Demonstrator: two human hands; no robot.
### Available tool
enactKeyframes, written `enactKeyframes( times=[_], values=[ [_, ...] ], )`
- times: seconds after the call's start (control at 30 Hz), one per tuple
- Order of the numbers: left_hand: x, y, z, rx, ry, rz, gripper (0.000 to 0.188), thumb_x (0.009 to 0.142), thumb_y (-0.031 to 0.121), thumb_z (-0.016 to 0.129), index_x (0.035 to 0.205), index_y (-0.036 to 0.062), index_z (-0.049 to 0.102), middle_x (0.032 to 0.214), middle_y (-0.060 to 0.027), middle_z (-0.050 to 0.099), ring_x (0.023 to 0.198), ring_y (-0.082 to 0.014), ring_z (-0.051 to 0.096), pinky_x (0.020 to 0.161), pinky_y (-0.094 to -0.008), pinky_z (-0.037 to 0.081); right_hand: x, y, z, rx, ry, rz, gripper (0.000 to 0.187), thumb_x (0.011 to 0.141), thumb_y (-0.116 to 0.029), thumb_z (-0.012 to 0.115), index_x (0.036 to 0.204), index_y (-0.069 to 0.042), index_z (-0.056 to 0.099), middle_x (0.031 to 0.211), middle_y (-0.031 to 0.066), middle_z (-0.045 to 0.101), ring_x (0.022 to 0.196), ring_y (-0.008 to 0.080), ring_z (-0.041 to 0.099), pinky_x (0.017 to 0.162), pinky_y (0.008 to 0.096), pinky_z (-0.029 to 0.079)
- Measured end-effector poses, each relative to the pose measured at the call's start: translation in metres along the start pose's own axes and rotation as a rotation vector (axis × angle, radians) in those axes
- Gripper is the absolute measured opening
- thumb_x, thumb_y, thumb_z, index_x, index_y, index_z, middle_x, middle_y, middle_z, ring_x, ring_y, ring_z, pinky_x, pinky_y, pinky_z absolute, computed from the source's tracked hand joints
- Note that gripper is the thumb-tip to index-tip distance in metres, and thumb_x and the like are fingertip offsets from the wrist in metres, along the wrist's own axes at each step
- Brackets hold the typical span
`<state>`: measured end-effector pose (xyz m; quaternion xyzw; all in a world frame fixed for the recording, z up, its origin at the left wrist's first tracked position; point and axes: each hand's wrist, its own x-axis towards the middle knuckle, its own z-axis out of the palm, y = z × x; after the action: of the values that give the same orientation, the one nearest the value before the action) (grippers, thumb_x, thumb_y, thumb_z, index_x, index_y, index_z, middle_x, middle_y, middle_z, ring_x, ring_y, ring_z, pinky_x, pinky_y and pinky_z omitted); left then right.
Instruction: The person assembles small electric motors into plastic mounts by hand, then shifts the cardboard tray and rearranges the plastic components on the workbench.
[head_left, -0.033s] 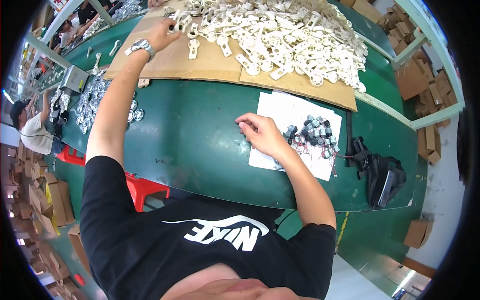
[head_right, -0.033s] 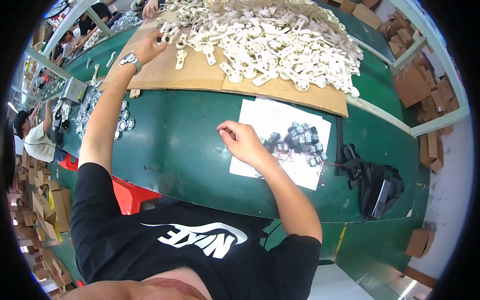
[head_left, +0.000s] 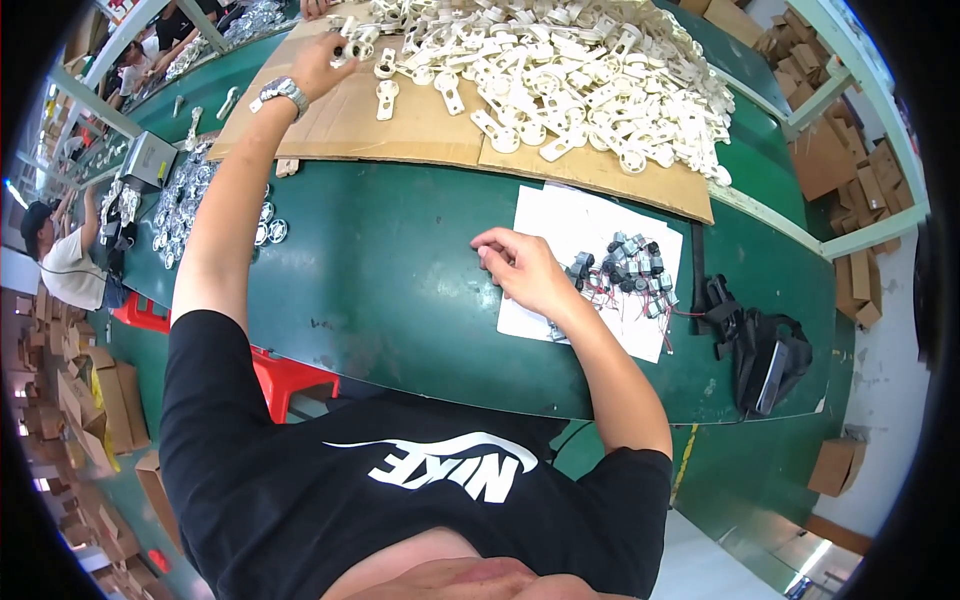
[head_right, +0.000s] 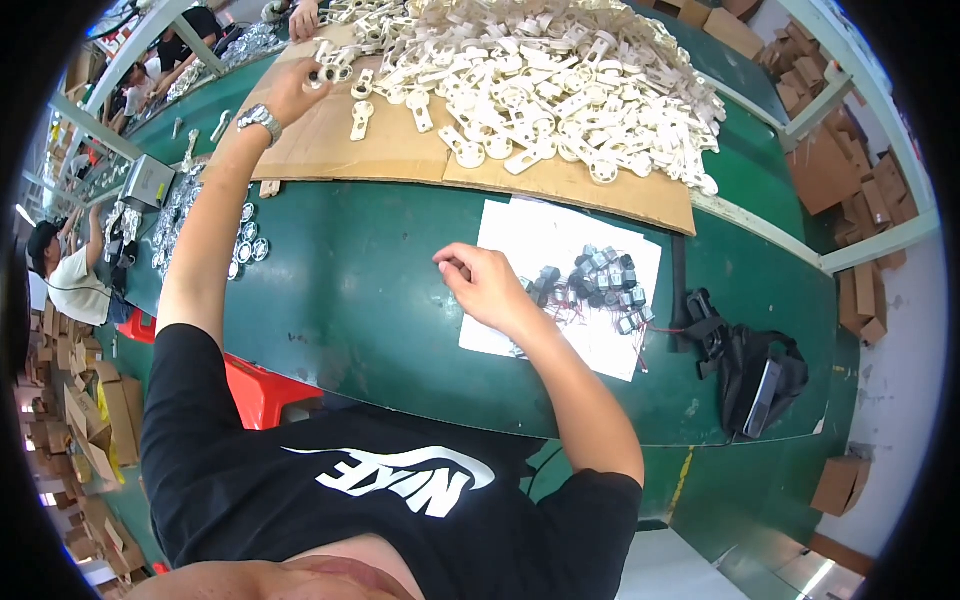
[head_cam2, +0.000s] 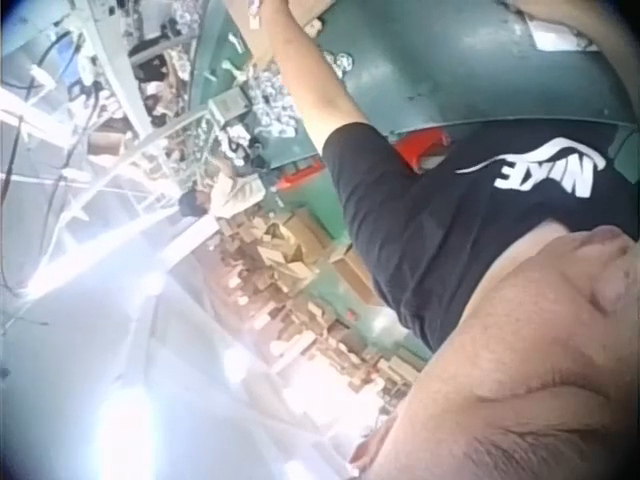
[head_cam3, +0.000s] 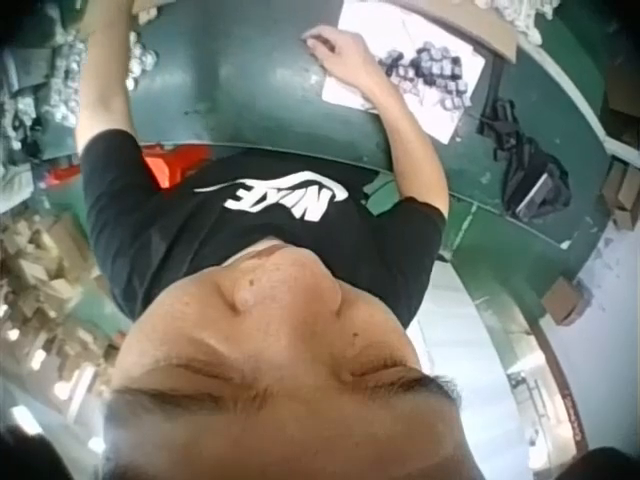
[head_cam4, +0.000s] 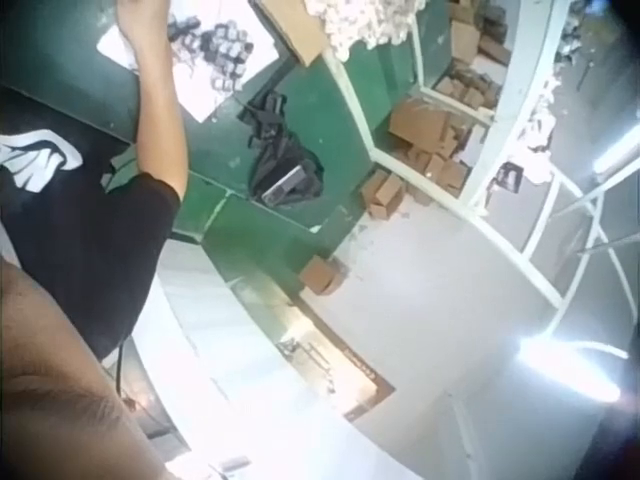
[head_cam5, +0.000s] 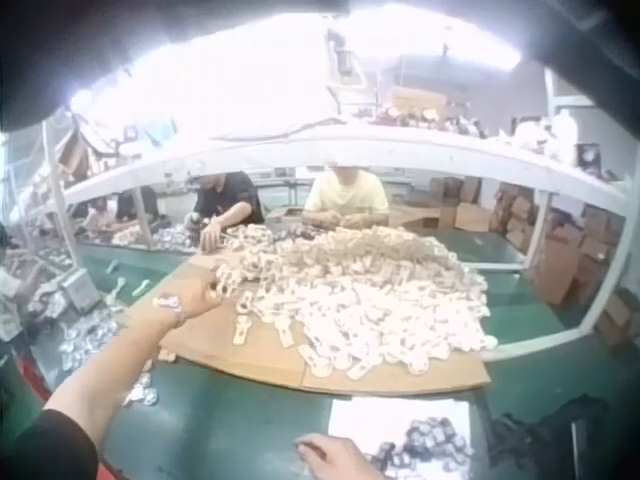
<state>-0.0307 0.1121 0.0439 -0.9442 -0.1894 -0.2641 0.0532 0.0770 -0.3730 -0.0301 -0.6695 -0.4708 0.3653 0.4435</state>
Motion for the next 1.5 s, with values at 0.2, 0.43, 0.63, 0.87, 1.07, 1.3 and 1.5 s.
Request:
enactKeyframes(
  times=[0.2,0.43,0.63,0.87,1.07,1.3,1.5],
  values=[
    [0.010,0.027,-0.002,0.500,-0.152,-0.280,0.058,0.090,0.037,0.070,0.143,0.0178,0.054,0.149,-0.0219,0.051,0.139,-0.0436,0.044,0.111,-0.0524,0.042,-0.002,0.004,-0.001,0.003,0.018,-0.036,0.020,0.103,-0.015,0.061,0.116,-0.003,0.069,0.078,0.0027,0.067,0.064,0.0080,0.061,0.051,0.0261,0.051],
    [0.001,0.095,0.030,0.019,-0.564,-0.395,0.091,0.080,0.067,0.075,0.129,-0.0072,0.059,0.123,-0.0321,0.067,0.113,-0.0428,0.068,0.098,-0.0463,0.054,-0.001,0.002,-0.003,0.010,0.020,-0.009,0.020,0.100,-0.013,0.061,0.114,-0.001,0.070,0.074,0.0068,0.067,0.061,0.0121,0.061,0.055,0.0297,0.050],
    [-0.001,0.067,0.048,-0.069,-0.486,-0.396,0.049,0.082,0.044,0.080,0.097,-0.0021,0.073,0.099,-0.0261,0.073,0.091,-0.0392,0.072,0.084,-0.0464,0.056,0.000,0.001,-0.002,0.020,0.016,-0.001,0.020,0.101,-0.013,0.061,0.114,-0.001,0.069,0.072,0.0066,0.065,0.060,0.0124,0.059,0.054,0.0301,0.049],
    [-0.014,0.029,0.059,-0.044,-0.207,-0.130,0.041,0.095,0.033,0.065,0.117,-0.0022,0.068,0.101,-0.0246,0.072,0.094,-0.0398,0.069,0.083,-0.0458,0.054,0.001,-0.005,-0.005,0.038,-0.047,0.050,0.022,0.103,-0.015,0.059,0.119,-0.003,0.069,0.081,0.0044,0.068,0.066,0.0096,0.063,0.051,0.0266,0.051],
    [-0.027,0.069,0.052,-0.197,-0.267,-0.172,0.035,0.102,0.026,0.056,0.122,-0.0007,0.067,0.116,-0.0276,0.069,0.106,-0.0440,0.067,0.093,-0.0494,0.053,0.000,-0.001,-0.002,0.119,0.019,0.022,0.020,0.099,-0.011,0.063,0.113,0.000,0.069,0.083,0.0121,0.073,0.065,0.0152,0.063,0.063,0.0313,0.051],
    [-0.062,0.118,0.051,-0.396,-0.055,-0.148,0.031,0.102,0.022,0.058,0.120,-0.0013,0.068,0.113,-0.0250,0.071,0.103,-0.0422,0.068,0.092,-0.0458,0.054,-0.003,-0.010,-0.001,0.138,-0.009,0.118,0.021,0.102,-0.013,0.061,0.116,-0.001,0.069,0.084,0.0086,0.070,0.063,0.0119,0.062,0.054,0.0276,0.050],
    [-0.071,0.126,0.039,-0.510,-0.012,-0.366,0.030,0.101,0.024,0.061,0.116,-0.0005,0.070,0.106,-0.0217,0.073,0.093,-0.0357,0.071,0.083,-0.0425,0.055,0.000,-0.010,0.001,0.102,-0.043,0.120,0.021,0.105,-0.011,0.058,0.120,0.000,0.067,0.089,0.0064,0.068,0.068,0.0084,0.059,0.051,0.0228,0.049]
  ],
)
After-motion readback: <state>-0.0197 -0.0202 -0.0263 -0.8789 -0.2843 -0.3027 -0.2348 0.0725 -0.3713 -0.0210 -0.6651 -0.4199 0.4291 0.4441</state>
